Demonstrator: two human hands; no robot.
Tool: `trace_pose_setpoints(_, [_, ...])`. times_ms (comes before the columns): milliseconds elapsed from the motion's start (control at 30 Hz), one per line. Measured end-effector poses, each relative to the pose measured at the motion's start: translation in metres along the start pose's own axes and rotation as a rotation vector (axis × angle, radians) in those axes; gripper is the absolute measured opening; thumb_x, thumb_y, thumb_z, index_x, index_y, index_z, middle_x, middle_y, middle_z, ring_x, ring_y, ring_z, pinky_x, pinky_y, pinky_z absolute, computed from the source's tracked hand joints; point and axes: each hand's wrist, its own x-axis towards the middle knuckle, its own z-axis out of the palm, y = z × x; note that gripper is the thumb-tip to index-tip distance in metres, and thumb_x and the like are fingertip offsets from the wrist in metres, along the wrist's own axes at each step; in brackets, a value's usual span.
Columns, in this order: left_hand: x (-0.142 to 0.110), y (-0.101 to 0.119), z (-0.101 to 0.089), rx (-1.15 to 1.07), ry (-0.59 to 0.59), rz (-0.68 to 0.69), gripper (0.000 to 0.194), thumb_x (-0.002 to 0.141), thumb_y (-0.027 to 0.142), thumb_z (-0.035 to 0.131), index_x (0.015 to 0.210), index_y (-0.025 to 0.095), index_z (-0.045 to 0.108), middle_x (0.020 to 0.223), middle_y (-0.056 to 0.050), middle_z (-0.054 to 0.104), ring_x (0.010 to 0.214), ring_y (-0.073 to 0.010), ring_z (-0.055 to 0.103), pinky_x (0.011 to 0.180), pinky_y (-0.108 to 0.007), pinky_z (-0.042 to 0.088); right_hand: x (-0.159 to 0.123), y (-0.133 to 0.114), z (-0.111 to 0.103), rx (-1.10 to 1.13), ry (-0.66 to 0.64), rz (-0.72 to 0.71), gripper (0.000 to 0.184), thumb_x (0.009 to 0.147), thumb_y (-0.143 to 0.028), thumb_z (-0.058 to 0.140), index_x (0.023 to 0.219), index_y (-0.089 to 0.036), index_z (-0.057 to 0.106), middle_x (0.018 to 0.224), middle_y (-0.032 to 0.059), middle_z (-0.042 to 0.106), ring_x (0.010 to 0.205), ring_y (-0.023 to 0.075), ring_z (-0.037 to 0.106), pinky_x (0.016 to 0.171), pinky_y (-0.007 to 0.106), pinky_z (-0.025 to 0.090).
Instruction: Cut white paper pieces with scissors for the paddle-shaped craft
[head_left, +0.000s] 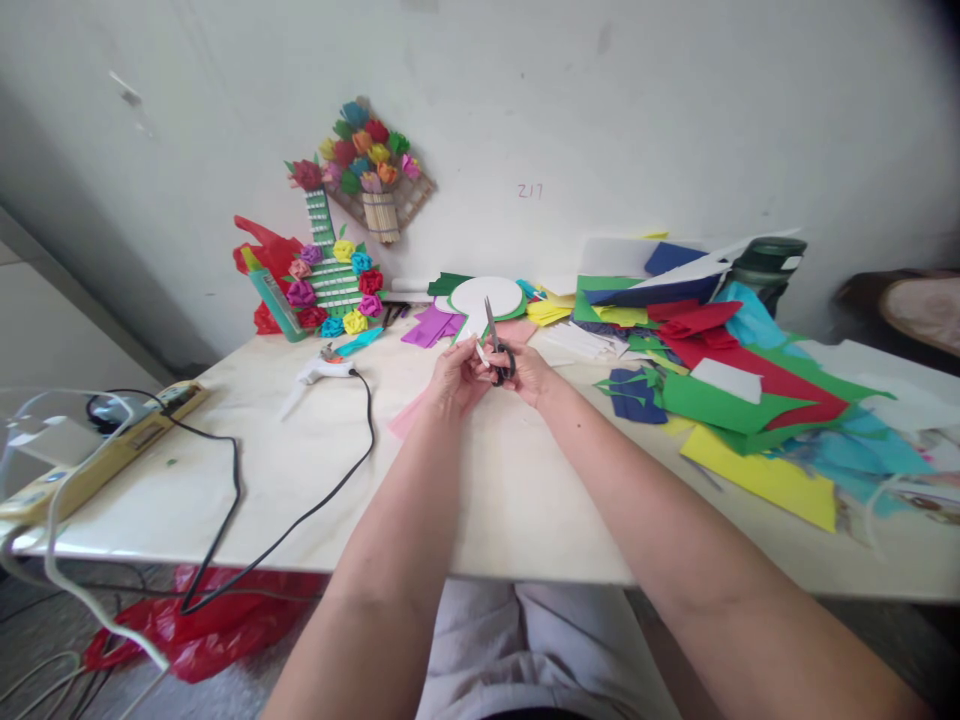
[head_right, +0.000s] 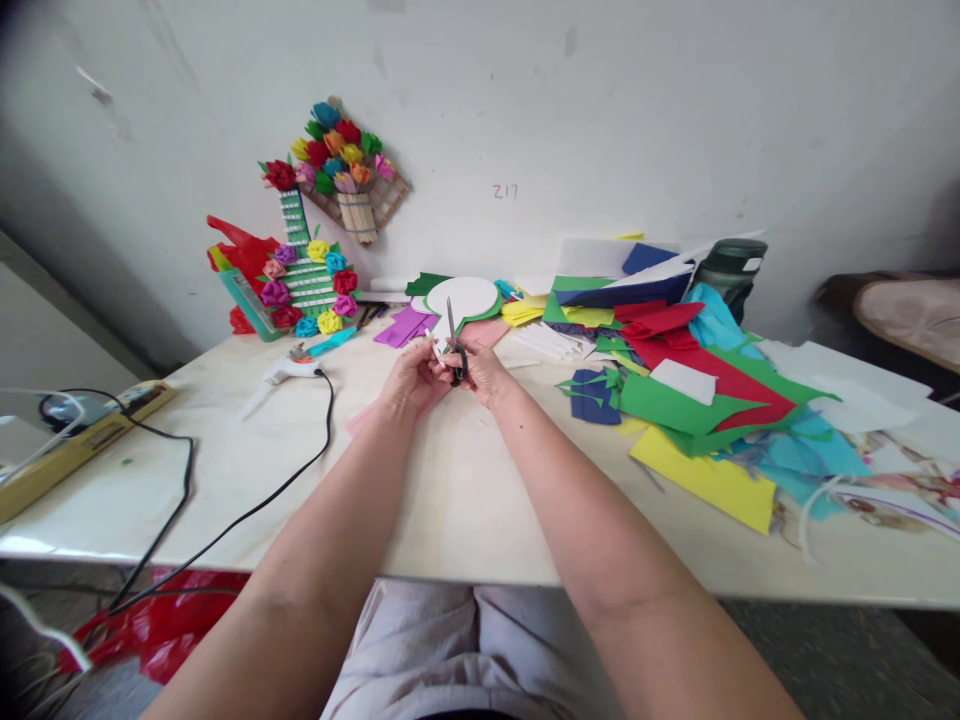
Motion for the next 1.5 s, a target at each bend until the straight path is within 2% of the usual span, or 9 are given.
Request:
trace_pose_setpoints(133, [0.001, 0.0, -0.001, 0.031, 0.036, 0.014, 0.017, 0.067, 0.026, 0.065, 0.067, 0.013, 0.053, 0.047, 0.005, 0.042, 0.039, -0.0058, 0.043, 0.041, -0.021, 0.038, 0.002, 0.003, 0.001, -0.043, 0.086, -0.01, 0.043, 0.054, -0.021, 0.07, 0.093, -0.017, 0.053, 0.058, -0.0031, 0.058, 0.041, 0.0084, 0.051, 0.028, 0.016, 0.019])
trace_pose_setpoints(267, [0.004, -0.002, -0.005, 0.054, 0.062, 0.048, 0.018, 0.065, 0.026, 0.066, 0.065, 0.013, 0.053, 0.046, 0.005, 0.042, 0.038, -0.0049, 0.042, 0.043, -0.021, 0.038, 0.003, 0.002, 0.001, -0.069, 0.1, -0.02, 0.048, 0.054, -0.02, 0.07, 0.098, -0.017, 0.052, 0.06, -0.0017, 0.06, 0.042, 0.0088, 0.052, 0.028, 0.015, 0.019])
trace_pose_setpoints(400, [0.005, -0.003, -0.007, 0.085, 0.045, 0.062, 0.019, 0.067, 0.029, 0.065, 0.069, 0.013, 0.055, 0.047, 0.004, 0.045, 0.039, -0.0055, 0.043, 0.043, -0.02, 0.039, 0.002, 0.002, 0.001, -0.066, 0.094, -0.039, 0.049, 0.054, -0.019, 0.069, 0.1, -0.017, 0.051, 0.06, -0.0011, 0.062, 0.041, 0.0087, 0.052, 0.028, 0.015, 0.018])
trace_pose_setpoints(567, [0.002, -0.002, -0.004, 0.08, -0.008, -0.014, 0.021, 0.067, 0.031, 0.064, 0.071, 0.012, 0.056, 0.052, 0.0, 0.051, 0.042, -0.0072, 0.047, 0.044, -0.021, 0.04, 0.002, 0.001, 0.002, -0.053, 0.104, -0.044, 0.049, 0.054, -0.017, 0.069, 0.1, -0.017, 0.052, 0.06, -0.0011, 0.061, 0.041, 0.0086, 0.052, 0.028, 0.015, 0.018])
trace_pose_setpoints(800, [-0.001, -0.001, -0.001, 0.071, -0.032, -0.028, 0.021, 0.062, 0.023, 0.069, 0.072, 0.01, 0.056, 0.059, -0.003, 0.056, 0.048, -0.0091, 0.052, 0.05, -0.024, 0.043, 0.001, -0.002, 0.004, -0.01, 0.171, -0.083, 0.047, 0.052, -0.015, 0.068, 0.097, -0.017, 0.053, 0.059, -0.0041, 0.058, 0.038, 0.0066, 0.049, 0.027, 0.015, 0.018])
trace_pose_setpoints(1000, [0.003, -0.001, -0.009, 0.12, 0.006, 0.071, 0.022, 0.064, 0.03, 0.067, 0.068, 0.012, 0.056, 0.058, 0.0, 0.053, 0.05, -0.0087, 0.053, 0.051, -0.023, 0.044, 0.002, 0.0, 0.0, -0.072, 0.144, -0.062, 0.042, 0.058, -0.024, 0.068, 0.097, -0.016, 0.054, 0.057, -0.0017, 0.06, 0.04, 0.0081, 0.052, 0.028, 0.015, 0.021])
trace_pose_setpoints(1167, [0.005, 0.003, -0.016, 0.16, 0.088, 0.144, 0.023, 0.064, 0.032, 0.068, 0.067, 0.013, 0.055, 0.057, 0.002, 0.051, 0.049, -0.0048, 0.05, 0.049, -0.017, 0.039, 0.0, -0.001, -0.005, -0.244, 0.066, -0.032, 0.035, 0.061, -0.037, 0.068, 0.087, -0.015, 0.058, 0.053, -0.0027, 0.057, 0.036, 0.0051, 0.048, 0.028, 0.014, 0.02])
trace_pose_setpoints(1300, [0.006, 0.005, -0.02, 0.16, 0.096, 0.156, 0.022, 0.065, 0.031, 0.067, 0.07, 0.013, 0.056, 0.055, 0.002, 0.051, 0.047, -0.0041, 0.049, 0.046, -0.015, 0.037, -0.003, -0.004, -0.006, -0.362, -0.007, -0.047, 0.032, 0.063, -0.043, 0.065, 0.076, -0.015, 0.059, 0.048, -0.0038, 0.053, 0.034, 0.0037, 0.043, 0.029, 0.014, 0.023])
trace_pose_setpoints(1500, [0.008, 0.005, -0.024, 0.132, 0.101, 0.149, 0.025, 0.065, 0.033, 0.067, 0.074, 0.013, 0.056, 0.057, 0.0, 0.056, 0.048, -0.0063, 0.052, 0.049, -0.018, 0.04, -0.01, -0.009, 0.001, -0.49, -0.119, -0.016, 0.039, 0.063, -0.046, 0.063, 0.086, -0.015, 0.061, 0.048, -0.0054, 0.051, 0.036, 0.004, 0.042, 0.031, 0.015, 0.029])
